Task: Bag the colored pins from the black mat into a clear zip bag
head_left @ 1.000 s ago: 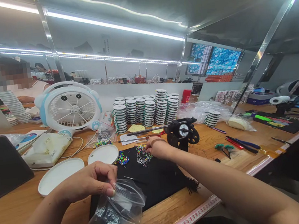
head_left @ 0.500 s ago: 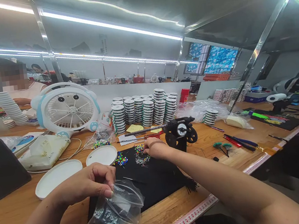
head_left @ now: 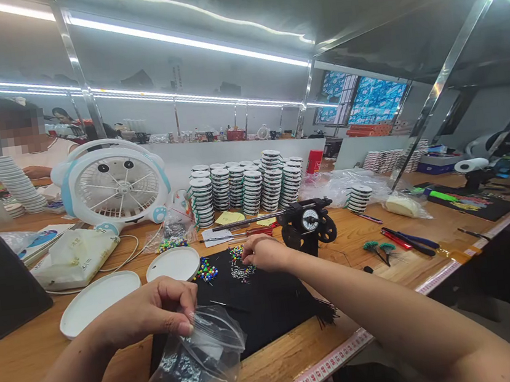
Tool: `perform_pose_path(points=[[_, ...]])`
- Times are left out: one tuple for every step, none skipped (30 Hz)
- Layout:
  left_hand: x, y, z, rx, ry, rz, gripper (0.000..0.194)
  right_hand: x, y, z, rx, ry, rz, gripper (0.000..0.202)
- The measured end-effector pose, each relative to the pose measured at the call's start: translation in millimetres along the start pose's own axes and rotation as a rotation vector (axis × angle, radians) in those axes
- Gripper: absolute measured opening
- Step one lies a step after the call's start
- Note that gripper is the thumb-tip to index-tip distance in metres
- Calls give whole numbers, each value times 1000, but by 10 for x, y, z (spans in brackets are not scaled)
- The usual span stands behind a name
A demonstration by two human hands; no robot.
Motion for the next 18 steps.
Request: perform_pose_path(points=[[3, 2, 1, 0, 4, -3, 18, 6, 27, -13, -26, 6, 6, 13], [6, 3, 2, -1, 6, -5, 18, 8, 54, -27, -45, 12, 8, 12], [10, 1, 3, -2, 7, -6, 17, 7, 78, -41, -56, 16, 3, 12], [14, -3, 4, -1, 8, -5, 17, 3, 99, -53, -61, 18, -5, 12], [17, -8, 4, 0, 7, -6, 17, -2, 118, -64, -64, 19, -16, 12], [19, -14, 4, 1, 6, -8, 17, -7, 136, -74, -67, 20, -28, 13], [22, -17, 4, 0, 6, -11, 18, -10, 150, -82, -71, 21, -39, 14], [23, -19, 4, -1, 6, -12, 18, -12, 160, -87, -75, 22, -50, 14], [23, -17, 3, -3, 6, -13, 17, -12, 164, -89, -78, 23, -59, 14], [21, -14, 3, -4, 6, -12, 17, -14, 158, -86, -75, 22, -68, 14], [19, -10, 1, -4, 6, -12, 16, -18, 140, -78, -64, 18, -77, 15], [18, -6, 0, -4, 7, -13, 15, -27, 110, -66, -42, 9, -87, 16], [15, -3, -1, -3, 6, -17, 15, -38, 72, -49, -12, -4, -96, 17], [14, -1, -3, -1, 6, -22, 14, -50, 30, -32, 22, -17, -103, 18], [15, 0, -4, 1, 8, -26, 14, -59, -11, -15, 54, -27, -106, 19], [17, 1, -5, 3, 10, -28, 13, -63, -42, -1, 78, -34, -105, 19], [19, 2, -5, 3, 12, -28, 13, -61, -60, 9, 89, -36, -100, 19], [18, 3, -4, 5, 12, -27, 13, -52, -65, 15, 88, -36, -90, 18]])
Point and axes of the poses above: each hand's wrist, its own z-axis towards the middle knuckle, its own x-axis out of the palm, y = z × x, the point moved 8 cm from there along z, towards the middle knuckle, and after that the axes turned 11 degrees about -z, right-handed, at the moved point
